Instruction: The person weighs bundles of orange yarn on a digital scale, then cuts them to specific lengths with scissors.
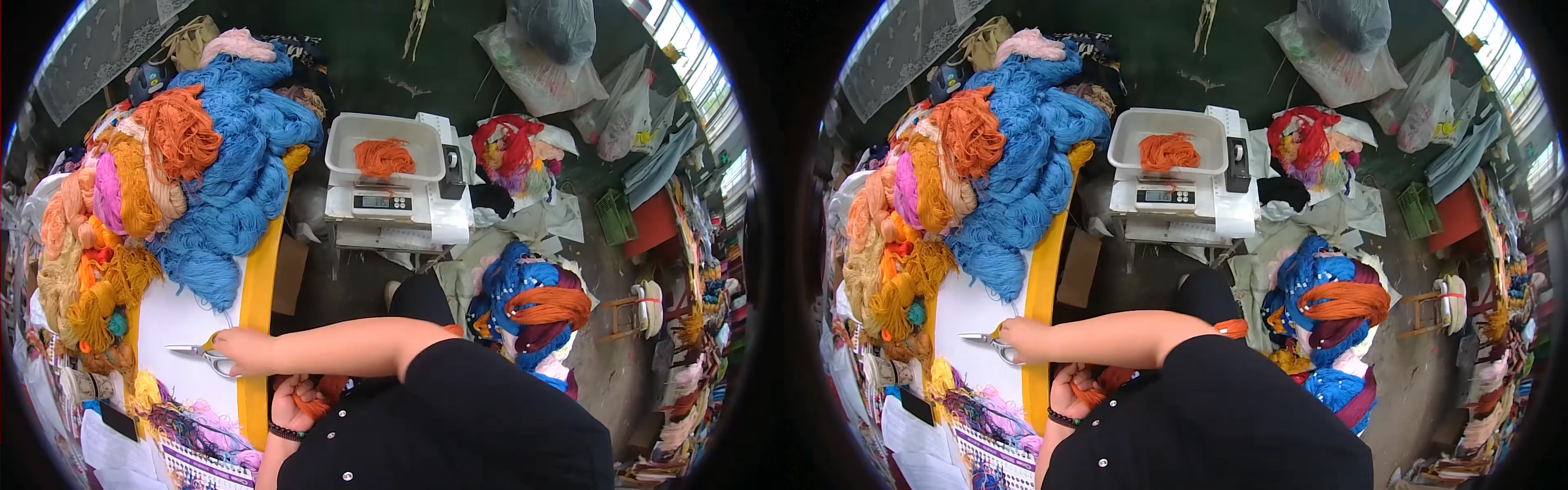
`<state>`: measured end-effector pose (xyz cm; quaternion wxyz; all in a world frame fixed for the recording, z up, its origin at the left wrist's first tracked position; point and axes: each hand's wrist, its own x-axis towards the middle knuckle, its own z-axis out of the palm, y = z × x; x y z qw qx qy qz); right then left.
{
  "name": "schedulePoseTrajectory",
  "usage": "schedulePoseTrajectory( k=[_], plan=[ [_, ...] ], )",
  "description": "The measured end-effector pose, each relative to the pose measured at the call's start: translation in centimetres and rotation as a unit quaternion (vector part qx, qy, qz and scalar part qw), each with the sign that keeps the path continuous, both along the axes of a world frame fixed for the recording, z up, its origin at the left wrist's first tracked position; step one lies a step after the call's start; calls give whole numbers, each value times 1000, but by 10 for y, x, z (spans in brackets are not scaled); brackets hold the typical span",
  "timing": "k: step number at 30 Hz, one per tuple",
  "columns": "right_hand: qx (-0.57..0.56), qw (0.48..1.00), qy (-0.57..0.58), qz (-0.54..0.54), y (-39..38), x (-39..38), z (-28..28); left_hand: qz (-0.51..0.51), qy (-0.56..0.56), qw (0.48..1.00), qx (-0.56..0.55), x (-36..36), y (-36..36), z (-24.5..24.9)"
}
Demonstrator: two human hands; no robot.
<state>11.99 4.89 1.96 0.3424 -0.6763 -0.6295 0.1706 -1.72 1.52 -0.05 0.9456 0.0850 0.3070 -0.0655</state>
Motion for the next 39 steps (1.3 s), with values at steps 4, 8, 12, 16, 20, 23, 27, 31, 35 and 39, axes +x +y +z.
schedulePoseTrajectory(
  k=[4, 8, 12, 16, 20, 23, 27, 31, 35, 39],
  plan=[
    [73, 980, 28, -183, -81, 83, 23, 5, 19, 1000, -12, 1, 4, -6],
    [32, 877, -180, -445, -153, 229, 34, 13, 30, 999, -43, 6, 4, -10],
    [-34, 836, -316, -446, -173, 293, 34, 12, 31, 998, -50, 20, 1, -11],
    [-22, 873, -279, -398, -179, 313, 30, 16, 11, 998, -59, 27, -1, -12],
    [40, 909, 282, -304, -186, 231, 96, 7, -148, 978, -144, 36, -4, 10],
    [100, 841, 506, -162, -201, 143, 141, -19, -194, 981, 12, 50, -8, 41],
    [88, 777, 614, -106, -216, 65, 154, -92, -265, 921, 271, 60, -25, 88],
    [47, 782, 609, -128, -225, 40, 130, 16, -206, 928, 311, 60, -60, 116],
    [-4, 808, 572, -142, -236, 28, 113, -1, -220, 927, 303, 56, -66, 108],
    [3, 813, 560, -162, -238, 17, 114, 25, -192, 932, 307, 50, -74, 117]
  ],
)
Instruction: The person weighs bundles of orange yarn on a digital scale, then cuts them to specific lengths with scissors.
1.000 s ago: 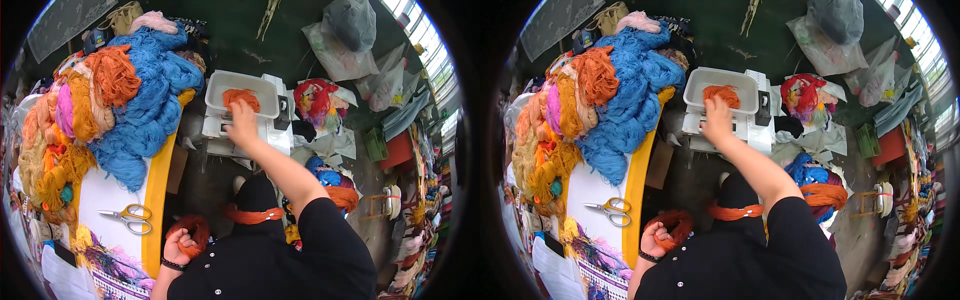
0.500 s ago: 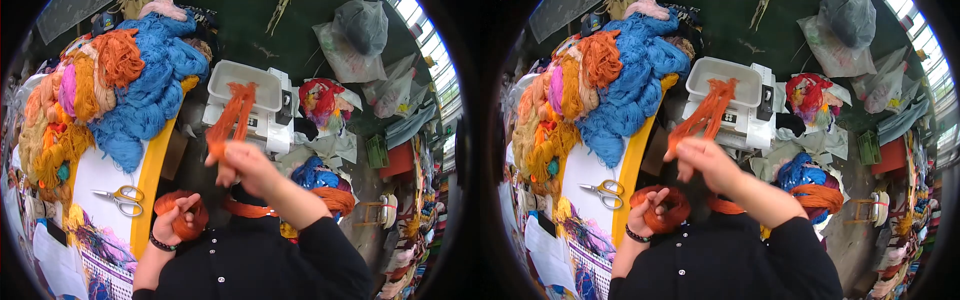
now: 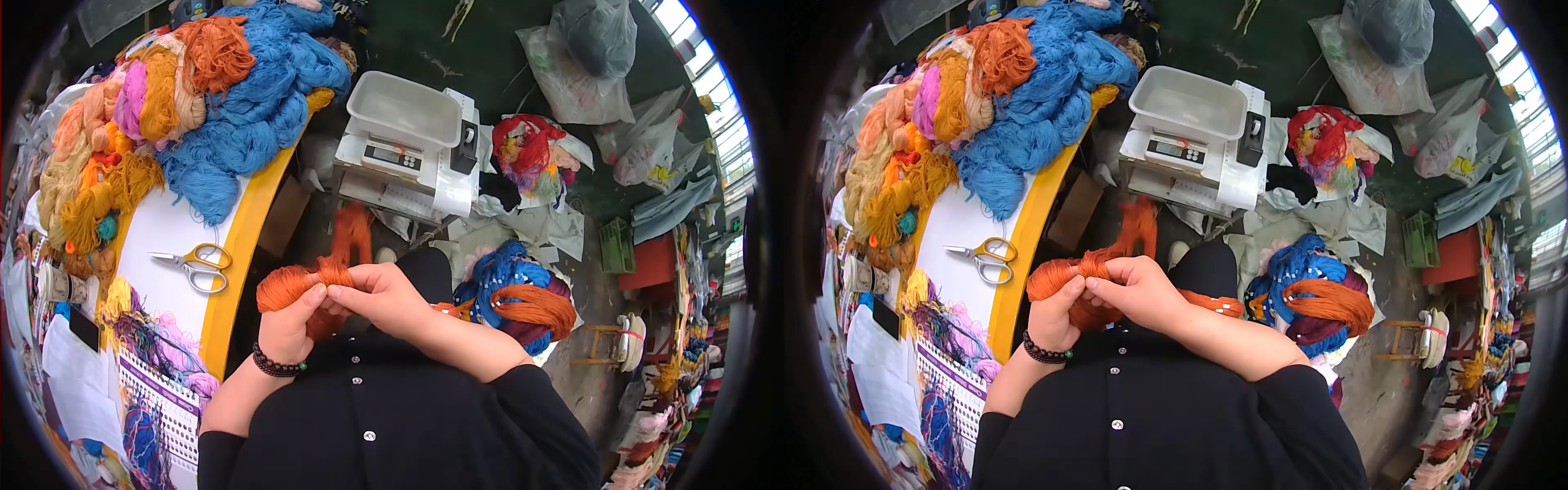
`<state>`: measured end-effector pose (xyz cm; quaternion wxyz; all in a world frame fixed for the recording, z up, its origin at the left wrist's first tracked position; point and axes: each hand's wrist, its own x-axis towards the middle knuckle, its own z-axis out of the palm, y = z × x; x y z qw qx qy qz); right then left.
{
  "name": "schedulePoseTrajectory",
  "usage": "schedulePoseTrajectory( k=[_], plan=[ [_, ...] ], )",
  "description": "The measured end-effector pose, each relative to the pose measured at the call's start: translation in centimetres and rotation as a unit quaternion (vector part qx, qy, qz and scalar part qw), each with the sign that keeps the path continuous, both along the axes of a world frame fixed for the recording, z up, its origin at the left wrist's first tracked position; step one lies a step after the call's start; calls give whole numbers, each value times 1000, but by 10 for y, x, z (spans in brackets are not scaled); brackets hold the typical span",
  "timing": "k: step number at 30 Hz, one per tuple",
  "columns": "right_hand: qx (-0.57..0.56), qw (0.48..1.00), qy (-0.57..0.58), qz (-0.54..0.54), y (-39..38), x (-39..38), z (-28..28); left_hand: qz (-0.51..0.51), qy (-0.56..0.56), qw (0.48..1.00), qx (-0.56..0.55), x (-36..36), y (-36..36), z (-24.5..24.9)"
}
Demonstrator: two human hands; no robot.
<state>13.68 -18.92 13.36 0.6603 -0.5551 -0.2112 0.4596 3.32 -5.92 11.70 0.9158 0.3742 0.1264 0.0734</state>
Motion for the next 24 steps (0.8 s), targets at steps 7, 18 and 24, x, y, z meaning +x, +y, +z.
schedulePoseTrajectory(
  k=[7, 18, 24],
  plan=[
    [-53, 998, 1, 19, -1, -6, 4, 45, 14, 999, -22, -9, -1, -9],
    [5, 997, 73, -28, 0, -8, -2, 111, 31, 993, -32, -6, -8, -1],
    [-2, 999, 40, -30, -5, -7, -7, 96, 51, 993, -50, -3, -11, -7]
  ],
)
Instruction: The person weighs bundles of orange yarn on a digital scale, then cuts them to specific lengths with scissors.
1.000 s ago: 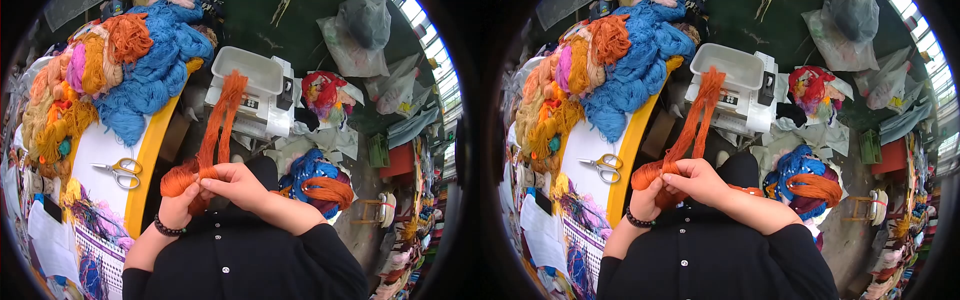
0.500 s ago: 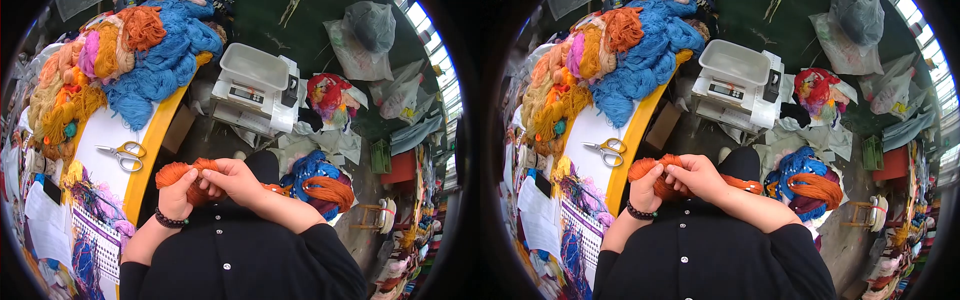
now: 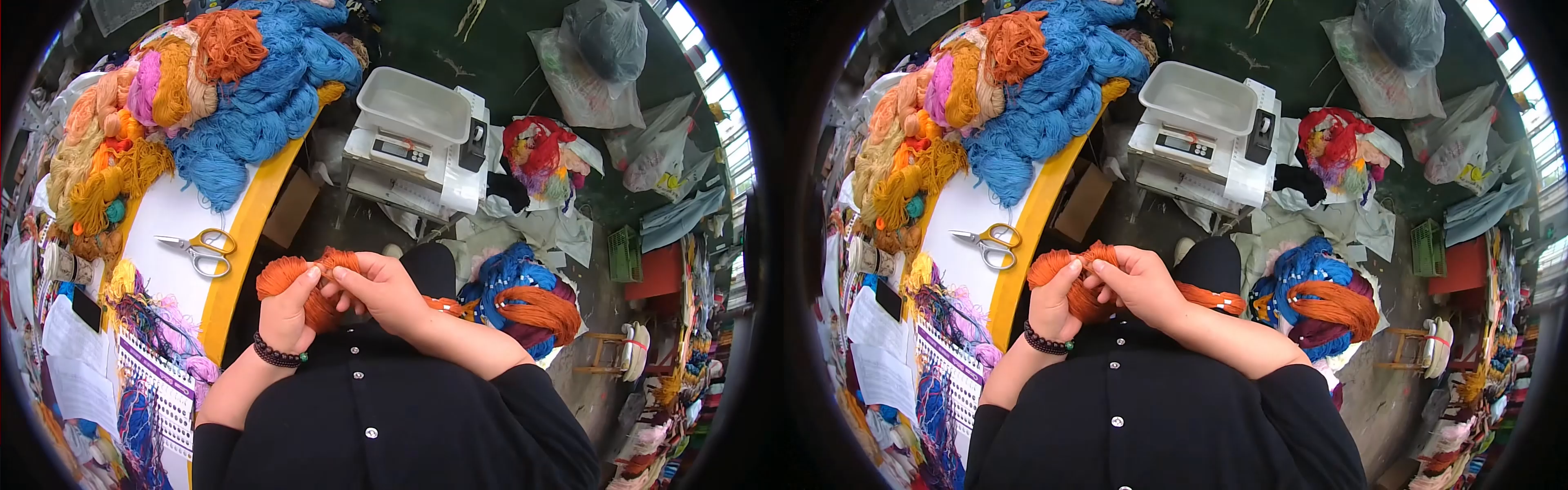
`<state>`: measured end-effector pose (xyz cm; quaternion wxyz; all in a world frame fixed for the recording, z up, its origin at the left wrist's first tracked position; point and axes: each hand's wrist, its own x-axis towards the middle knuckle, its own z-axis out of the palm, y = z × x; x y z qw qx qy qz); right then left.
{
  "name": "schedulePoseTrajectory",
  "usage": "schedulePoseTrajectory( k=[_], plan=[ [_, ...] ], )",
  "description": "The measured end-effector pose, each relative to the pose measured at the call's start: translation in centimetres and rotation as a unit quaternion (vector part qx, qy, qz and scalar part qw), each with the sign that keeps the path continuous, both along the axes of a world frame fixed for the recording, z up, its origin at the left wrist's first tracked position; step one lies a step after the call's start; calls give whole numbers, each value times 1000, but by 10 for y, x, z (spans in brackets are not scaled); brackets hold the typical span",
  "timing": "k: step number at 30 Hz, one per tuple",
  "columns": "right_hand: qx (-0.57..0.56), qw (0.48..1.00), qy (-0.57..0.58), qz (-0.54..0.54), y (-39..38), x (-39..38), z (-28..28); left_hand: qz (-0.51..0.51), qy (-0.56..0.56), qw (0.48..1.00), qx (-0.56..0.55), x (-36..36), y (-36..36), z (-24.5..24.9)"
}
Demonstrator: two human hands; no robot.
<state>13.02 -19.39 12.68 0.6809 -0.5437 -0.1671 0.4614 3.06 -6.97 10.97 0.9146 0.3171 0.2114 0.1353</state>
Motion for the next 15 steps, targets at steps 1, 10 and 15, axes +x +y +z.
schedulePoseTrajectory(
  k=[1, 10, 15],
  plan=[
    [-4, 1000, -15, 1, -1, 0, 0, 8, 0, 1000, 12, 1, -1, -2],
    [12, 1000, 23, -5, -7, 4, -9, -3, 14, 1000, 3, 4, -4, -3],
    [12, 999, 47, -3, -10, 5, -12, -35, -3, 999, -34, 3, -4, -8]
  ],
)
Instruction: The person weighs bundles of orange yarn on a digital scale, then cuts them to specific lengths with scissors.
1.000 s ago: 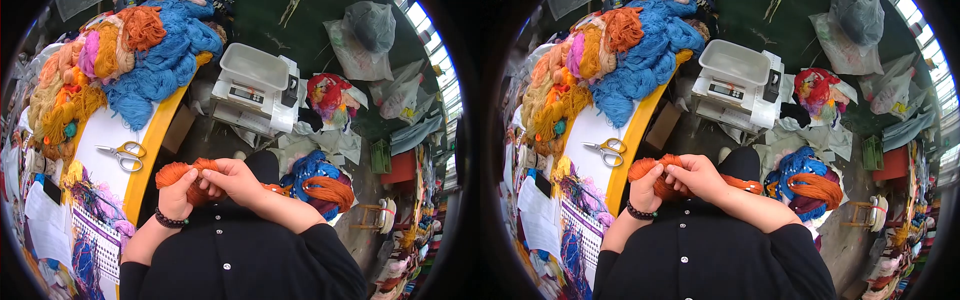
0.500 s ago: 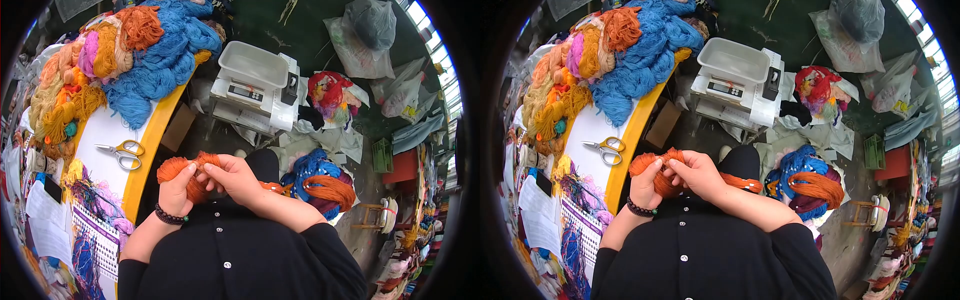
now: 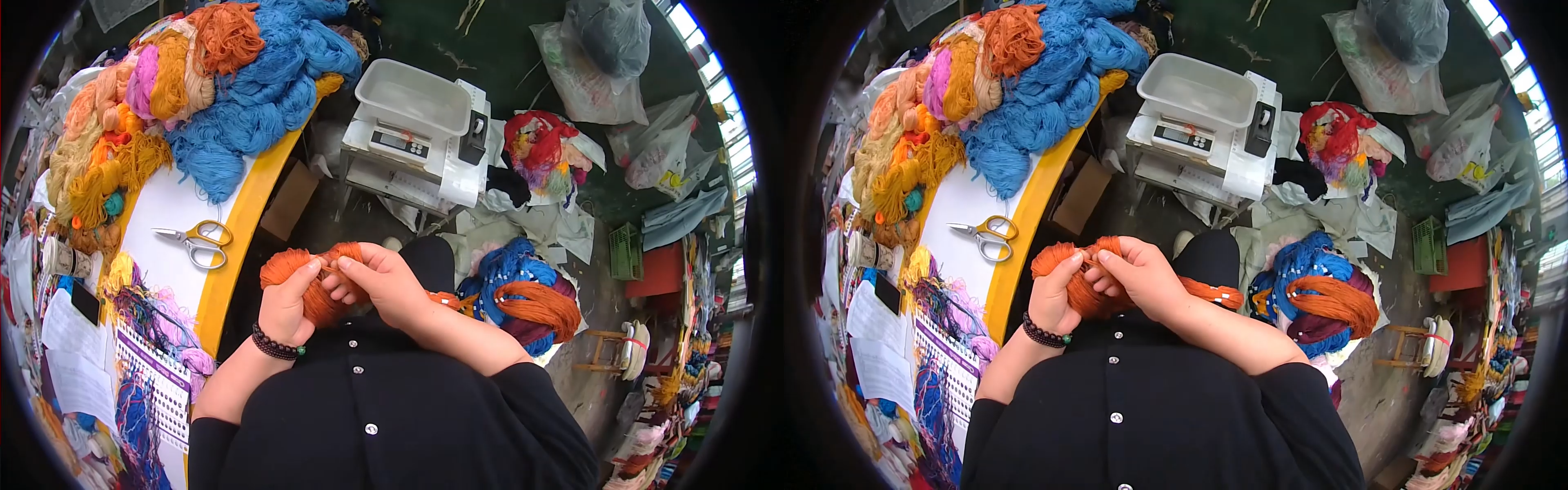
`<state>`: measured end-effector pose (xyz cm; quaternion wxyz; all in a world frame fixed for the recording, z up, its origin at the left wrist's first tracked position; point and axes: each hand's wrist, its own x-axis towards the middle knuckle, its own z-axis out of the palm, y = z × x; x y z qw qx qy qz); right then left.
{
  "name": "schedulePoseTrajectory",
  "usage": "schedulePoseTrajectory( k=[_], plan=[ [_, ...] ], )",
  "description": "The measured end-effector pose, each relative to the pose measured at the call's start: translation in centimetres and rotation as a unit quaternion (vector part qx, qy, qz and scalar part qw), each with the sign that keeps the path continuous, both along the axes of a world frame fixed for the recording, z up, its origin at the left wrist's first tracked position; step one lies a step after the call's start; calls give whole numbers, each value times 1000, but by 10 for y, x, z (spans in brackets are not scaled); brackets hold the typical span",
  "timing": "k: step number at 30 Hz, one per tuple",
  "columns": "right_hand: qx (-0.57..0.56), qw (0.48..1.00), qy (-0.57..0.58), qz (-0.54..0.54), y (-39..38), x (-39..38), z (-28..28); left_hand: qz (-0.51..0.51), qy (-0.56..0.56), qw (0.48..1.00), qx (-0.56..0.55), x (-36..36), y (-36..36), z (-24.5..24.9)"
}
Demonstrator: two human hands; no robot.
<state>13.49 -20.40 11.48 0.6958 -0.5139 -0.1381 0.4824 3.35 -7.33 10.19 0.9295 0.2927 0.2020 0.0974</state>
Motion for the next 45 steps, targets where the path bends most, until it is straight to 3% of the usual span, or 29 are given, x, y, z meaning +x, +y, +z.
schedulePoseTrajectory(
  k=[11, 20, 27, 29, 31, 36, 37, 39, 40, 41, 43, 44, 45],
  plan=[
    [15, 998, 65, -1, -4, 1, -6, -32, 8, 999, -36, 1, -4, 2],
    [-26, 1000, 1, 3, -3, -1, -8, -28, 13, 999, -21, 0, -7, -2],
    [-19, 983, -178, -45, -4, -10, -14, -21, 19, 994, 106, 2, -10, -14],
    [-67, 954, -289, -54, -9, -9, -5, 3, 40, 986, 160, 1, -13, -15],
    [-121, 868, -473, -91, -14, -10, -3, -32, 53, 986, 154, 1, -12, -14],
    [-113, 873, -459, -121, -27, -16, -9, -114, 9, 982, 151, 5, 1, -39],
    [-114, 874, -453, -133, -29, -18, -11, -72, 43, 979, 183, 10, -20, -18],
    [-122, 874, -442, -160, -29, -19, -23, -151, 17, 975, 165, 13, -9, -31],
    [-80, 942, -296, -137, -31, -21, -21, -172, -9, 974, 148, 18, 3, -59],
    [-60, 959, -240, -136, -33, -21, -22, -128, 53, 978, 156, 21, -20, -37],
    [-27, 982, -150, -115, -37, -20, -23, -175, 126, 937, 276, 20, 3, -53],
    [20, 975, -151, -162, -33, -20, -33, -208, 63, 966, 142, 18, -9, -31],
    [65, 964, -153, -208, -30, -19, -42, -190, 88, 969, 135, 15, -22, -2]
  ],
)
